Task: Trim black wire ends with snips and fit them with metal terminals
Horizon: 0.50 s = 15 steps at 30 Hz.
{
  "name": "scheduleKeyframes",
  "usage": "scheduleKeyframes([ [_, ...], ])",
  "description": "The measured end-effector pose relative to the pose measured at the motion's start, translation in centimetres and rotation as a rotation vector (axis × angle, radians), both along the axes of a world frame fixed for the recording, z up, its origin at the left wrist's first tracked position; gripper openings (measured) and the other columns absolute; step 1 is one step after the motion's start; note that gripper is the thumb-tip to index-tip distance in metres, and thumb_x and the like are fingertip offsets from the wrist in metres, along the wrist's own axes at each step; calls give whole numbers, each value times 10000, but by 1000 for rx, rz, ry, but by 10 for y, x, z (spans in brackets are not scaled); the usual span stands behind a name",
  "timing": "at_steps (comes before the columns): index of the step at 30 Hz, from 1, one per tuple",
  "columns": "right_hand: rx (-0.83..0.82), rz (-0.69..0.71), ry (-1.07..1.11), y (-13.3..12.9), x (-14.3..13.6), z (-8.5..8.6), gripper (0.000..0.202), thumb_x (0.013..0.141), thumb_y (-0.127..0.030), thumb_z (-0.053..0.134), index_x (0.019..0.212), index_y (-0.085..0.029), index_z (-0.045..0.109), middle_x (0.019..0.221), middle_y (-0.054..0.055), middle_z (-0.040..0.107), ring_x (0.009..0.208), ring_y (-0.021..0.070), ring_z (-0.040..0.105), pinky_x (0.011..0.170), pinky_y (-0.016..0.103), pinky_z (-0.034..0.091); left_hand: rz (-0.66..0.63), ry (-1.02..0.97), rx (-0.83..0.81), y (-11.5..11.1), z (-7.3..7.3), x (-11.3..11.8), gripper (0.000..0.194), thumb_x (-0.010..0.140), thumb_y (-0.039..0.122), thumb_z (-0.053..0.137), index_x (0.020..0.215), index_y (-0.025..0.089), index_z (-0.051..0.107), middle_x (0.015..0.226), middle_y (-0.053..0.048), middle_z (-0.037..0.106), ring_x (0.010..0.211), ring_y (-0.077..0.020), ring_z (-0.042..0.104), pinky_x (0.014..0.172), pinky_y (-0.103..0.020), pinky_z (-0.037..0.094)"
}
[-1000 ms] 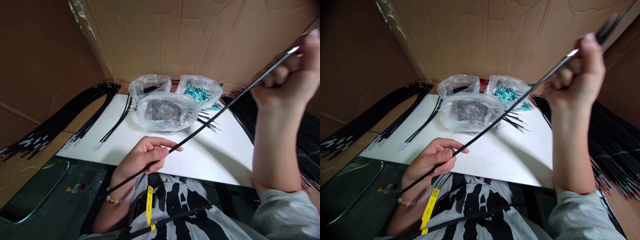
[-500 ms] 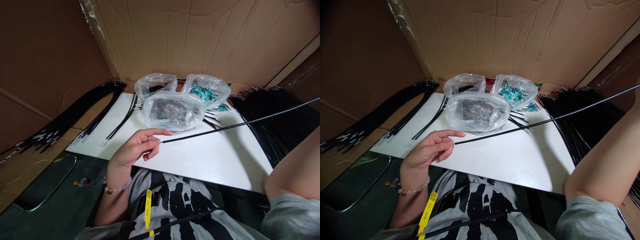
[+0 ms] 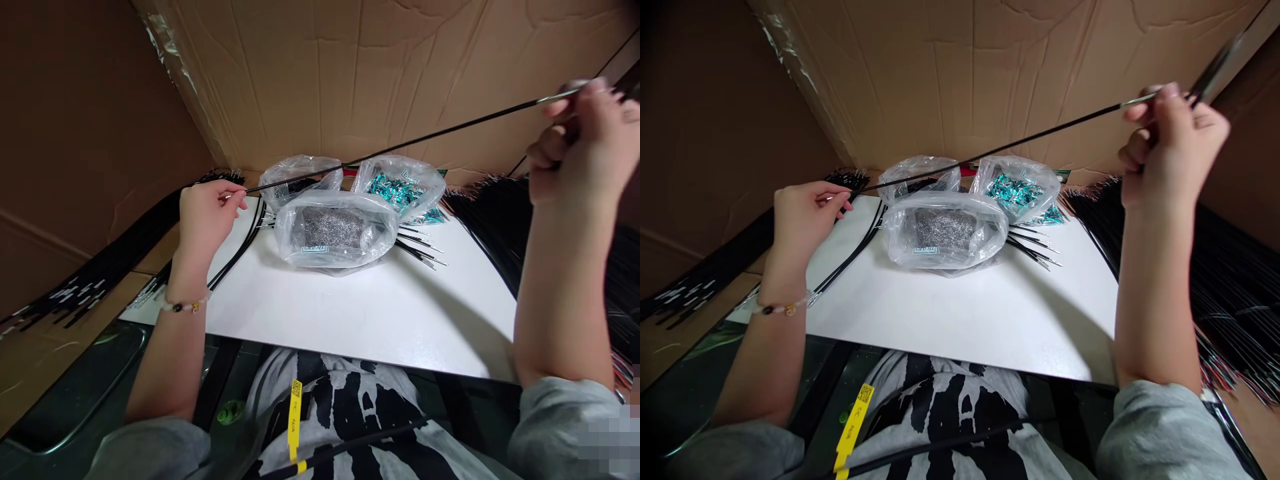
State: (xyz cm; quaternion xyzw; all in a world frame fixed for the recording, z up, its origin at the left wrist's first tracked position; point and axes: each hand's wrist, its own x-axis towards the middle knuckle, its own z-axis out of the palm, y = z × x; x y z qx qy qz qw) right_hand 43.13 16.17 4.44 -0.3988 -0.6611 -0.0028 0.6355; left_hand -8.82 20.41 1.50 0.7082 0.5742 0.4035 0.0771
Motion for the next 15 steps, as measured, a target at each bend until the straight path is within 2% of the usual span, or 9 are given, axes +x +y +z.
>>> scheduleKeyframes([
  [1,27,-27,133,2,-12,-2,147,1028,-324,560,934,-210,551,896,95,724,393,39,212,380,300,133,6,34,-3,9,-3,-1,225,876,265,641,961,127,798,735,33,742,588,-83,611,624,-217,462],
  [2,5,-38,197,2,-25,-4,149,997,-255,582,860,-207,547,851,96,731,375,30,229,378,300,123,6,67,-13,16,-7,-2,242,881,273,630,966,119,797,747,30,746,602,-82,606,630,-218,451],
  [4,-201,-93,358,2,-47,-6,225,948,-124,573,740,-194,526,798,101,753,344,4,204,386,306,109,5,130,-40,26,-16,-4,266,885,292,602,940,119,796,747,28,751,613,-82,595,617,-224,417],
  [6,-440,-147,229,1,-62,-7,227,954,-83,510,746,-161,556,792,98,757,349,3,193,391,302,138,9,190,-75,32,-25,-5,267,873,302,581,879,140,793,729,27,752,639,-94,611,617,-238,397],
  [7,-509,-151,171,0,-67,-7,207,948,-80,521,761,-137,590,739,78,739,356,8,202,396,296,157,13,219,-94,34,-29,-5,258,865,296,578,857,150,790,730,20,755,666,-109,628,631,-249,397],
  [10,-657,-157,-19,-5,-72,-10,157,918,-152,631,793,-88,701,523,-33,571,395,37,272,426,274,210,17,308,-166,39,-40,0,219,847,249,599,865,163,800,784,-41,782,778,-197,675,681,-295,411],
  [12,-742,-174,-169,-10,-69,-16,175,895,-222,691,790,-97,754,467,-65,468,427,54,318,454,266,227,6,356,-217,43,-48,6,208,846,226,622,903,162,811,863,-93,802,839,-254,685,693,-320,417],
  [13,-781,-186,-251,-14,-66,-20,189,891,-248,698,785,-109,771,466,-64,458,440,60,334,467,265,233,-1,375,-239,45,-52,9,206,843,218,632,919,161,815,903,-112,807,861,-271,686,696,-326,419],
  [15,-853,-209,-410,-21,-59,-32,206,892,-254,681,763,-132,785,509,-41,528,469,69,369,499,264,259,-20,401,-269,49,-58,13,208,840,201,647,951,162,819,961,-126,810,894,-283,688,706,-324,422],
])
